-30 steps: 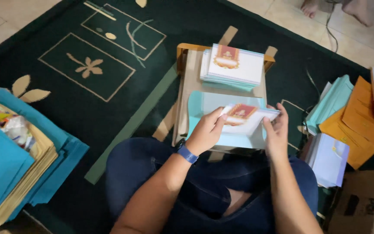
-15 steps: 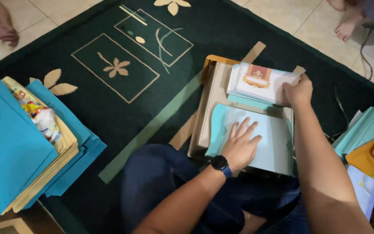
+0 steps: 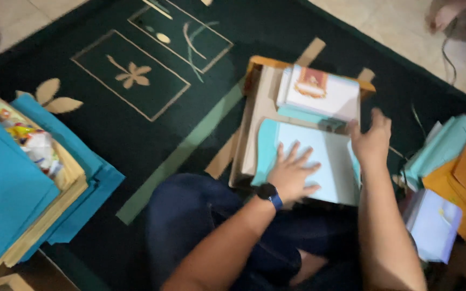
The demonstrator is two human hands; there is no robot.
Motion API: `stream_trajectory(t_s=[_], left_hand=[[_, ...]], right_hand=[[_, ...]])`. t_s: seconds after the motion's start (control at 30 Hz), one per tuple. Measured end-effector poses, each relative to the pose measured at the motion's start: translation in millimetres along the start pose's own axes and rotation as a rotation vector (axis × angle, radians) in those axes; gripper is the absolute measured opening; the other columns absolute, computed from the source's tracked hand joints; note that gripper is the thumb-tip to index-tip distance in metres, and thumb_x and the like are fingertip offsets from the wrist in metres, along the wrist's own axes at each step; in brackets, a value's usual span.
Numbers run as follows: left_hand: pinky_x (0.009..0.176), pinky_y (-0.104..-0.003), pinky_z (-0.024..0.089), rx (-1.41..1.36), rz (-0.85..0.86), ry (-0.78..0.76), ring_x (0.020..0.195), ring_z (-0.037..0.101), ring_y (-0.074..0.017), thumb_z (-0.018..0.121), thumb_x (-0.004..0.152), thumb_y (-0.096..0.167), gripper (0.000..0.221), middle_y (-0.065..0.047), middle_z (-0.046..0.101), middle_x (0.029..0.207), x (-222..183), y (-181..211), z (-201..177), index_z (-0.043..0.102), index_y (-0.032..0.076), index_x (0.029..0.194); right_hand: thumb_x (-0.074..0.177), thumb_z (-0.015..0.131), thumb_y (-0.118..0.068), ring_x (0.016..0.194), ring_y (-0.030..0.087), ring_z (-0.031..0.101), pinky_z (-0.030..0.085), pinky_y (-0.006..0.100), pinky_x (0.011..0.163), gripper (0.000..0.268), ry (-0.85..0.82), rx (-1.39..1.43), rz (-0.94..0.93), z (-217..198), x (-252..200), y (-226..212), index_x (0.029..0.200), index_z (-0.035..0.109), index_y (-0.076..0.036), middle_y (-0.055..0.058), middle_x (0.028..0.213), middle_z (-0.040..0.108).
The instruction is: The person sits on the floor and assembles notebooks by inserting a white paper insert into a light blue cover, smoothing the edges, and stacking the finished units. The person repeats this process for multiple notebooks, placing completed items into a growing stack.
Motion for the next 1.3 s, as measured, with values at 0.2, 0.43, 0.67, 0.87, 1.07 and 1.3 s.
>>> stream_trajectory(t_s=[0.2, 0.43, 0.67, 0.87, 1.07, 1.3], left_hand=[[0.122, -0.071, 0.004, 0.014, -0.035, -0.03, 0.157, 0.019, -0.0387, 0.051, 0.091, 0.068, 0.07, -0.007, 0.037, 0.166, -0.1, 2.5, -7.6, 0.053, 0.03, 0.149], [0.124, -0.068, -0.002, -0.039, -0.08, -0.162, 0.158, 0.013, -0.0381, 0.048, 0.093, 0.066, 0.075, -0.007, 0.029, 0.169, -1.7, 11.7, -29.2, 0.045, 0.024, 0.155], [0.122, -0.069, -0.008, -0.048, -0.037, -0.264, 0.158, 0.007, -0.0419, 0.052, 0.079, 0.085, 0.105, -0.015, 0.021, 0.171, -0.6, 16.5, -41.6, 0.039, 0.018, 0.159], [0.121, -0.071, -0.005, -0.066, -0.037, -0.314, 0.158, 0.007, -0.0404, 0.054, 0.081, 0.083, 0.103, -0.016, 0.02, 0.17, 0.0, 16.1, -46.5, 0.04, 0.015, 0.158], [0.122, -0.069, -0.002, -0.198, -0.1, -0.236, 0.159, 0.013, -0.0348, 0.032, 0.103, 0.061, 0.066, -0.012, 0.029, 0.168, 3.0, 10.7, -37.4, 0.052, 0.019, 0.15], [0.127, -0.062, 0.009, -0.977, -0.315, 0.338, 0.154, 0.013, -0.0481, 0.022, 0.112, 0.033, 0.06, -0.033, 0.015, 0.166, 0.6, -10.5, -67.2, 0.018, 0.001, 0.163]], right_hand=[[0.098, 0.066, -0.045, 0.117, 0.049, 0.062, 0.056, 0.064, 0.09, 0.057, -0.333, -0.357, 0.275, 3.5, -109.9, 97.4, 0.141, 0.066, -0.008, 0.023, 0.131, 0.061], [0.098, 0.065, -0.044, 0.124, 0.042, 0.059, 0.055, 0.056, 0.095, 0.062, -0.364, -0.291, 0.228, -10.0, -137.3, 46.7, 0.143, 0.062, -0.002, 0.022, 0.138, 0.057], [0.098, 0.069, -0.027, 0.121, 0.044, 0.061, 0.056, 0.052, 0.092, 0.055, -0.257, -0.113, 0.215, -35.5, -131.5, 20.9, 0.143, 0.059, 0.004, 0.025, 0.132, 0.057], [0.093, 0.066, 0.007, 0.102, 0.041, 0.065, 0.057, 0.047, 0.083, 0.045, -0.032, 0.413, 0.139, -47.0, -127.6, 6.2, 0.138, 0.059, 0.008, 0.029, 0.11, 0.062], [0.105, 0.051, -0.013, 0.106, 0.018, 0.058, 0.056, 0.038, 0.087, 0.035, -0.022, 0.836, 0.24, -34.0, -136.4, -3.5, 0.134, 0.062, 0.003, 0.012, 0.113, 0.06], [0.096, 0.066, -0.029, 0.126, 0.031, 0.063, 0.057, 0.038, 0.097, 0.033, -0.491, 0.017, -0.2, -3.5, -150.4, -36.7, 0.122, 0.074, -0.01, 0.007, 0.133, 0.068]])
Point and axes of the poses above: each hand's wrist, its own x-axis towards the middle knuckle, its own z-axis out of the palm, y = z × x, the point moved 3 cm from there along x, towards the middle knuckle
